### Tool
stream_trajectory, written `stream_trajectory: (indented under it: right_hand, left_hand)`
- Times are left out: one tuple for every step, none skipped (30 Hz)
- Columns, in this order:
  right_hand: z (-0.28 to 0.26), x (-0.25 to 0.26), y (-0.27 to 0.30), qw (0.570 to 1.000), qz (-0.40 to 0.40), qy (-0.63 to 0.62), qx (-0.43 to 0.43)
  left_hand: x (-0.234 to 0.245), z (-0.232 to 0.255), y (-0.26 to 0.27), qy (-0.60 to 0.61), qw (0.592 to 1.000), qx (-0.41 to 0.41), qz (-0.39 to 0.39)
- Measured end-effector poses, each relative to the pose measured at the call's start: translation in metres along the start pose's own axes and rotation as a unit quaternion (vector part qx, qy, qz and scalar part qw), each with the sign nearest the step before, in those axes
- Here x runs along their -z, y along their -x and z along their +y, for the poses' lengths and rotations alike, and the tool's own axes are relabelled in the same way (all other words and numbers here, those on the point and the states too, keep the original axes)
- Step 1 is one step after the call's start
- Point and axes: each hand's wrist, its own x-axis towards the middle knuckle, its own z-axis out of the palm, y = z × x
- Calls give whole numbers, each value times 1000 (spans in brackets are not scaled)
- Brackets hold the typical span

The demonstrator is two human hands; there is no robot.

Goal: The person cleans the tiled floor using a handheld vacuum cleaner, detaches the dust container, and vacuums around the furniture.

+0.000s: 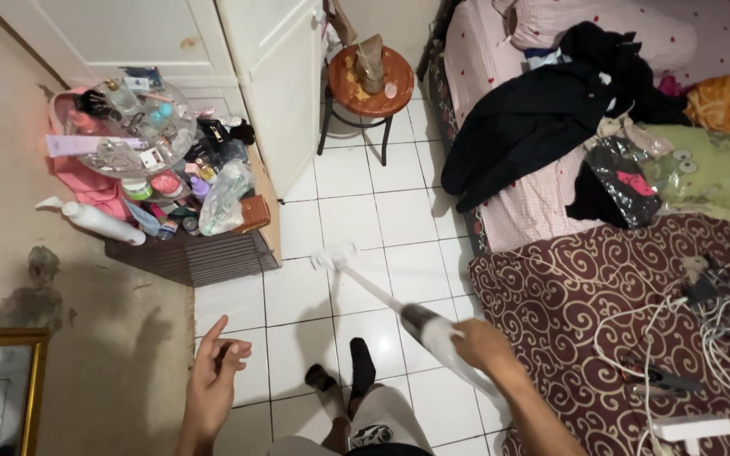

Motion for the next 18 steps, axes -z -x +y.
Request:
stream_trajectory:
  right_hand:
    - [-1, 9, 11, 1000, -11, 8, -8]
    - [-2, 17, 17, 1000, -22, 15, -16]
    - [-2, 20, 20, 999, -33, 22, -26]
    - [-7, 16, 17, 1000, -13, 14, -8]
    - [-15, 4, 11, 1000, 7, 5, 9]
    - [-23, -11, 1, 999, 26, -4, 25]
    - [-34, -30, -13, 997, 48, -33, 48]
    - [-47, -48, -31, 993, 70, -61, 70]
    - [-62, -65, -50, 992, 76, -68, 79]
    - [-75, -78, -69, 989, 86, -92, 81]
    - [-85, -89, -86, 985, 96, -117, 84]
    - [-94, -97, -101, 984, 89, -132, 76]
    - [-99, -102, -112, 984, 82, -147, 66]
    - [-96, -104, -119, 984, 83, -144, 58]
    - [-95, -102, -125, 985, 86, -142, 50]
    - [-93, -99, -129, 985, 90, -141, 43]
    - [-84, -95, -127, 987, 85, -135, 35]
    - [-69, -87, -122, 988, 81, -130, 27]
  left_hand:
    - [1, -2, 0, 4, 1000, -1, 1]
    - [2, -3, 0, 9, 1000, -2, 3]
    - [2, -3, -1, 12, 1000, -3, 2]
    - [1, -3, -2, 15, 1000, -1, 1]
    - [0, -2, -4, 17, 1000, 0, -3]
    - [-3, 0, -5, 19, 1000, 2, -6]
    - [-6, 4, -6, 10, 1000, 2, -9]
    - [-9, 9, -4, 2, 1000, 2, -12]
    - [-13, 14, -4, -7, 1000, 0, -13]
    - [-17, 19, -3, -15, 1000, 6, -16]
    - [-20, 24, -2, -24, 999, 12, -17]
    - [-24, 27, -2, -33, 999, 18, -19]
    - [-26, 30, -2, -26, 999, -1, -30]
    - [-28, 31, -3, -19, 999, -19, -41]
    - [-29, 32, -7, -12, 998, -39, -52]
    - [-30, 33, -11, -15, 998, -34, -50]
    - [-31, 32, -11, -19, 998, -26, -50]
    - [-30, 30, -12, -23, 998, -17, -51]
